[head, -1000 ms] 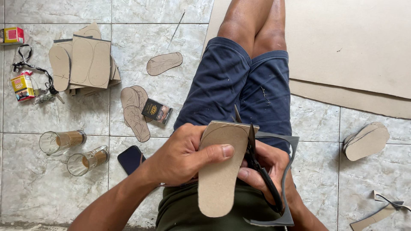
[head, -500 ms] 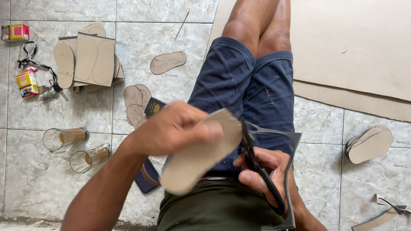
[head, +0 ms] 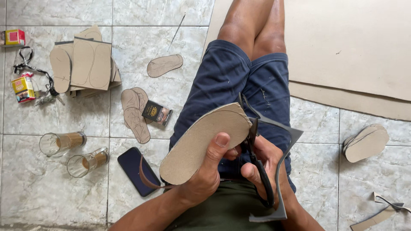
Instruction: The person lies on a tiled floor and cuts sandal insole shapes from stacked cardboard-like sheet material with scissors, following drawn outlines. They trim each insole around the outline, set finished pieces on a growing pile, and pull new sheets from a stack to continue cutting.
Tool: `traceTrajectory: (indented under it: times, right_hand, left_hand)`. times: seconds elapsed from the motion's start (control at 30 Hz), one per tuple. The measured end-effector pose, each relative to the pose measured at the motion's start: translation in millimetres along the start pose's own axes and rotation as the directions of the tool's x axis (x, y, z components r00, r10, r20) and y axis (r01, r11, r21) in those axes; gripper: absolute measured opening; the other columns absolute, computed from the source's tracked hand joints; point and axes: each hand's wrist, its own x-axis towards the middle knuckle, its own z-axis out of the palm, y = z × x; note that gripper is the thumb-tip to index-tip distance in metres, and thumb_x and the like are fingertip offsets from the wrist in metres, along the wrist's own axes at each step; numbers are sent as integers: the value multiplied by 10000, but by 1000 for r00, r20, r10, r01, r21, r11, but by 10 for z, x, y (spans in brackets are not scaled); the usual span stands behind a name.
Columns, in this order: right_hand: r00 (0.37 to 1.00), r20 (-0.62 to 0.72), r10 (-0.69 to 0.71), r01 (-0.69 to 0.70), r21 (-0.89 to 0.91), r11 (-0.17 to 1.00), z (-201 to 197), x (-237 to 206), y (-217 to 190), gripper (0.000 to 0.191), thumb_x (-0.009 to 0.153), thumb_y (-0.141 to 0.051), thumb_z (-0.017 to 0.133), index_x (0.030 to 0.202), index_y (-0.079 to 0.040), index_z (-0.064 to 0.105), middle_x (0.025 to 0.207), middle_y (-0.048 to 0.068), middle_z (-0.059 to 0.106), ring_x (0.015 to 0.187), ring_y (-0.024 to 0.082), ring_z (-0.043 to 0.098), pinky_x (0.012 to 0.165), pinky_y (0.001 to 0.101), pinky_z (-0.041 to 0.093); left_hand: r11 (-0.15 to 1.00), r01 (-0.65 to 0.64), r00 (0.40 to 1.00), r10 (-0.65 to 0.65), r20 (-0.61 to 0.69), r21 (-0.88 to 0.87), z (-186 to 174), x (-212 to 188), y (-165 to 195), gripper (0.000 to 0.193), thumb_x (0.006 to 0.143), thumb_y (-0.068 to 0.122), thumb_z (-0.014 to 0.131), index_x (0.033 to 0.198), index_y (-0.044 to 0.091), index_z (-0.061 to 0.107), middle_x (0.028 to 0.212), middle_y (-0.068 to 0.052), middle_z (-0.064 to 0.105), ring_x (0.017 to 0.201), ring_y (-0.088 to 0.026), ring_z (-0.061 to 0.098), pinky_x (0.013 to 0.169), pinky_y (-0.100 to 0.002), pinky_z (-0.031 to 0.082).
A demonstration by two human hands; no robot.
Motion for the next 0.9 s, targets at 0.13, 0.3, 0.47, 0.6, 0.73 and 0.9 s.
traceTrajectory:
  times: [0.13, 0.3, 0.47, 0.6, 0.73, 0.9]
  right_hand:
    - [998, -47, 45, -45, 7, 999, 32, -1, 15, 895, 758, -826, 705, 1040, 23, 683, 875, 33, 592, 823, 123, 551, 724, 269, 438]
    - [992, -84, 89, -84, 54, 995, 33, -59, 93, 939, 693, -843, 727, 1023, 36, 705, 812, 24, 588, 748, 116, 540, 663, 266, 418]
    - [981, -70, 181, -170, 133, 976, 3, -109, 129, 987, 610, -838, 766, 1046, 47, 770, 735, 10, 576, 666, 105, 518, 581, 263, 380]
    - [960, -78, 267, -262, 65, 963, -45, -102, 122, 929, 575, -797, 790, 947, 53, 757, 662, 24, 578, 571, 114, 527, 504, 268, 358]
    - [984, -42, 175, -175, 15, 984, -69, -76, 112, 887, 669, -797, 767, 1007, 23, 737, 700, -2, 572, 626, 82, 509, 548, 247, 366]
    - [991, -27, 130, -129, 36, 991, -66, -97, 144, 912, 680, -826, 739, 1041, 11, 752, 710, -7, 589, 626, 73, 537, 543, 240, 386]
  left_hand:
    - [1000, -4, 999, 3, 35, 22, -23, 8, 57, 369, 1053, 351, 594, 1086, 10, 730, 912, -54, 729, 817, -139, 698, 755, -278, 584]
    - [1000, -18, 999, 18, 39, 16, -51, -18, 12, 377, 1045, 365, 593, 1090, 16, 728, 933, -52, 742, 822, -137, 709, 761, -274, 596]
    - [991, -32, 999, 32, 1, -129, -86, 53, 13, 366, 1045, 332, 665, 1078, -28, 730, 863, -85, 717, 760, -147, 664, 696, -276, 544]
    - [999, -24, 997, 26, -77, 23, -191, 102, 21, 349, 978, 307, 714, 1029, -37, 750, 771, -100, 721, 671, -160, 684, 616, -287, 568]
    - [997, 21, 1000, -20, -21, 74, -255, 68, 42, 348, 966, 314, 703, 1044, -21, 757, 776, -87, 724, 676, -145, 694, 607, -279, 585]
    - [997, 52, 999, -51, -18, 50, -281, 88, 89, 332, 961, 292, 712, 1041, -27, 752, 789, -88, 721, 683, -144, 686, 612, -276, 575]
